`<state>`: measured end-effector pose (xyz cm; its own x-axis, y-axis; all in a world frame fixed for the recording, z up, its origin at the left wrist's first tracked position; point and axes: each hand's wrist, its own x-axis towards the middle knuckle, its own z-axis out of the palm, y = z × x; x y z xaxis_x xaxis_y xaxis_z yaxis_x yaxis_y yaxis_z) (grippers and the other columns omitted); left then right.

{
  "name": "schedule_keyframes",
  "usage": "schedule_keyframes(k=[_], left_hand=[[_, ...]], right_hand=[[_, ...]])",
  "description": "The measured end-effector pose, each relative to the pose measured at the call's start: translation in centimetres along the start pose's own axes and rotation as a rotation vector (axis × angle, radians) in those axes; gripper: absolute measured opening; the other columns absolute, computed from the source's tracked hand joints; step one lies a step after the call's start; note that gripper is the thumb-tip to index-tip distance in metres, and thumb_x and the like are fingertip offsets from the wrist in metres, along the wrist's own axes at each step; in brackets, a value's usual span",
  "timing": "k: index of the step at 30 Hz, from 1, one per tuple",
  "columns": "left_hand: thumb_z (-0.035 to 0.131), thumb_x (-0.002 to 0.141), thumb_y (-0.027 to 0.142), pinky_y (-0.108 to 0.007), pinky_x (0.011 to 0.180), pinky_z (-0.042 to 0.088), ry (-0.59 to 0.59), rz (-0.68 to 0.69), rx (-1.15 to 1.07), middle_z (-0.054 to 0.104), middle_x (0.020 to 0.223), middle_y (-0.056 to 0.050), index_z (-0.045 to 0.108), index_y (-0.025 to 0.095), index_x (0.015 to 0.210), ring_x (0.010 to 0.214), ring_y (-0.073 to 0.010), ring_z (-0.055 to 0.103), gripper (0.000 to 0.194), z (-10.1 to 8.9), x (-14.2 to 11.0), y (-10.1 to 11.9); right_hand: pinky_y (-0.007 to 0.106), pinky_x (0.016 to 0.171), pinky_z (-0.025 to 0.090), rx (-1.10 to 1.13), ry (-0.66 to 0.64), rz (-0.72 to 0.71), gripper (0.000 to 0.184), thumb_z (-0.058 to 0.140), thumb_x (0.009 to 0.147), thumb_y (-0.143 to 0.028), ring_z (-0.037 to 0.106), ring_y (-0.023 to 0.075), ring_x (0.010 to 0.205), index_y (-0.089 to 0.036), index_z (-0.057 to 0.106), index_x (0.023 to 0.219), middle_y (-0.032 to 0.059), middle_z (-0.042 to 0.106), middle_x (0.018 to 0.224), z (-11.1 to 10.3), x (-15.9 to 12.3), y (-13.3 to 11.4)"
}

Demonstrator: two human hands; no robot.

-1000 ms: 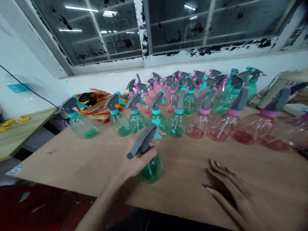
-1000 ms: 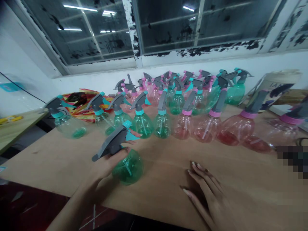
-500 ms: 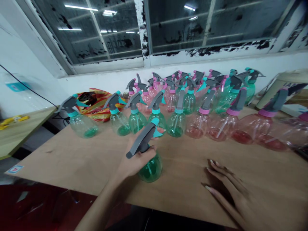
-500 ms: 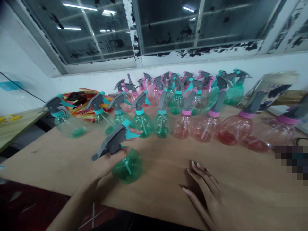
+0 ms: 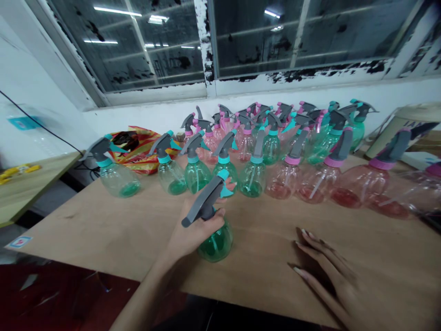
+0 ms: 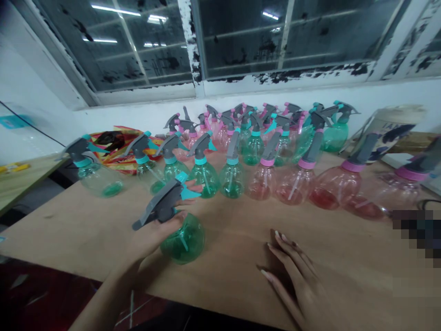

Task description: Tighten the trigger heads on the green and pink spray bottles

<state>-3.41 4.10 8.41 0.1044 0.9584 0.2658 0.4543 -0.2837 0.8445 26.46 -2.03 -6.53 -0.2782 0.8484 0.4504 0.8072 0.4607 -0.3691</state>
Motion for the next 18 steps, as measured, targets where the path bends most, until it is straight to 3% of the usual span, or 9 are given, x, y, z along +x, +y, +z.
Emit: schedule_keyframes(k=[8, 14, 18], left_hand=[[0.057, 0.075, 0.021, -0.036, 0.093, 0.052, -0.033, -0.004, -0.024, 0.072, 0.114, -0.003, 0.067, 0.026, 0.114, 0.103, -0.0235, 0.067, 0.040, -0.1, 0.0, -0.1], [0.056, 0.075, 0.020, -0.028, 0.083, 0.054, -0.012, 0.016, -0.020, 0.072, 0.109, 0.000, 0.068, 0.027, 0.107, 0.097, -0.0205, 0.068, 0.035, 0.1, 0.0, -0.1], [0.054, 0.071, 0.022, -0.027, 0.071, 0.053, 0.016, 0.020, 0.019, 0.071, 0.086, 0.002, 0.070, 0.026, 0.093, 0.075, -0.0178, 0.066, 0.027, 0.1, 0.1, 0.3]], right_hand=[[0.054, 0.103, 0.047, -0.037, 0.045, -0.043, 0.057, 0.047, 0.090, -0.052, 0.046, 0.0320, 0.133, -0.032, 0.044, 0.143, 0.0045, 0.050, 0.145, -0.2, 0.7, 0.1], [0.055, 0.106, 0.044, -0.046, -0.028, -0.056, 0.061, 0.046, 0.090, -0.051, 0.042, 0.0320, 0.137, -0.034, 0.036, 0.148, 0.0017, 0.049, 0.147, -0.3, 1.9, 0.1], [0.055, 0.109, 0.040, -0.109, 0.021, -0.028, 0.064, 0.044, 0.092, -0.053, 0.041, 0.0324, 0.137, -0.030, 0.031, 0.150, 0.0041, 0.046, 0.149, 1.2, 2.2, 1.0]])
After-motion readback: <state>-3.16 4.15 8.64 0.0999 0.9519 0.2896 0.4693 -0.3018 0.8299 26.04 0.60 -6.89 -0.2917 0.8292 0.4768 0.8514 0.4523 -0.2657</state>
